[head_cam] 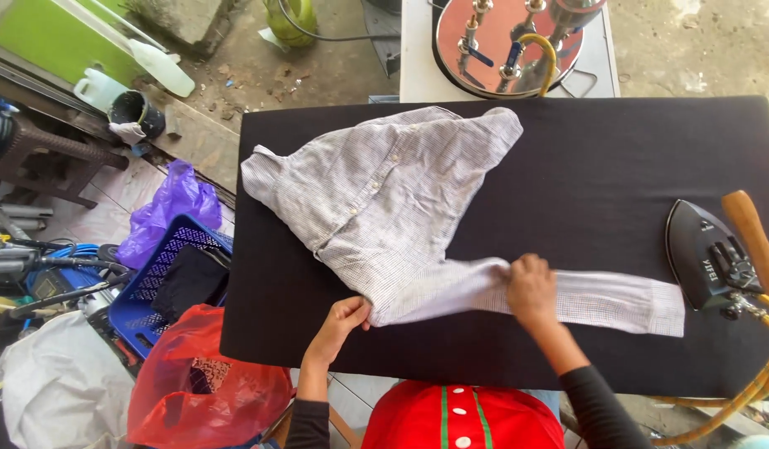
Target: The person irons a checkered shirt on a black ironing board. They first button the shirt, then smooth and iron the sleeves, and finally iron the main body of the shirt using a steam iron.
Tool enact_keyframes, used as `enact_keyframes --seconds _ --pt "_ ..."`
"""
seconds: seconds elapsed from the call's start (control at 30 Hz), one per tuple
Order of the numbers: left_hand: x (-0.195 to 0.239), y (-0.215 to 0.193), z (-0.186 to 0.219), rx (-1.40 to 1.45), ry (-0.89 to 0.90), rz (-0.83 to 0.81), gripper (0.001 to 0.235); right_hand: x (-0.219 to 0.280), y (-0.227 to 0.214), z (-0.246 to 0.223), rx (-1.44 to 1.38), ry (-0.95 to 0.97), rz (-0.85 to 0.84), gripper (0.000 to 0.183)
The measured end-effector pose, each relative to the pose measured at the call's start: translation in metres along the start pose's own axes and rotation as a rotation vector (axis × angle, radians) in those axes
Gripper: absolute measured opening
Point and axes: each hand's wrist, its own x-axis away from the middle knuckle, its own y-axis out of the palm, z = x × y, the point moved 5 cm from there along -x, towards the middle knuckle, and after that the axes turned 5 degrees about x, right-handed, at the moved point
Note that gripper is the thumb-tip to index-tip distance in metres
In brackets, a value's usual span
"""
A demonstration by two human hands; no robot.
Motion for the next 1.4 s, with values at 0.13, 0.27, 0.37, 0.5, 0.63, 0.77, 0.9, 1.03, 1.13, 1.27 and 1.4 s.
enact_keyframes --seconds 0.13,0.27,0.37,0.5,0.63,0.77,0.9,1.03,1.13,1.27,1.4 --pt "0.038 -0.078 -0.005 0.372 0.235 0.085 0.014 0.005 -0.065 -0.098 -0.828 -0.29 -0.632 0.017" --pt "0.087 -0.14 0.015 0.819 0.273 0.42 0.06 -0.032 -0.09 -0.13 -1.491 0.266 -0.774 0.045" --pt "0.097 -0.149 -0.005 0.896 0.399 0.215 0.054 -0.068 -0.057 -0.14 -1.876 1.101 -0.774 0.072" --pt "0.083 -0.115 -0.032 0.965 0.119 0.501 0.054 -0.105 0.023 -0.136 -2.034 1.277 -0.515 0.057" --pt "0.027 -0.05 -0.073 1.145 -0.114 0.346 0.046 -0.16 0.044 -0.047 -1.945 1.408 -0.147 0.035" --pt "-0.033 0.023 -0.126 0.898 -0.184 0.147 0.023 -0.15 -0.083 0.109 -1.887 1.028 0.567 0.057" --pt "-0.04 0.095 -0.103 0.567 -0.098 -0.008 0.038 -0.026 -0.092 0.205 -1.602 0.925 0.732 0.055" --pt "-0.043 0.105 -0.099 0.173 0.042 -0.042 0.03 0.098 0.008 0.199 -1.416 1.113 0.328 0.037" --pt "-0.027 0.11 -0.071 -0.612 0.202 -0.096 0.052 0.141 0.02 0.137 -1.479 1.166 0.313 0.029" --pt "-0.026 0.11 -0.074 -1.355 0.495 -0.163 0.047 0.118 -0.01 0.037 -1.366 1.117 0.259 0.011" --pt "-0.015 0.082 -0.063 -1.043 0.109 -0.441 0.03 0.103 -0.019 0.021 -1.71 1.318 -0.003 0.03"
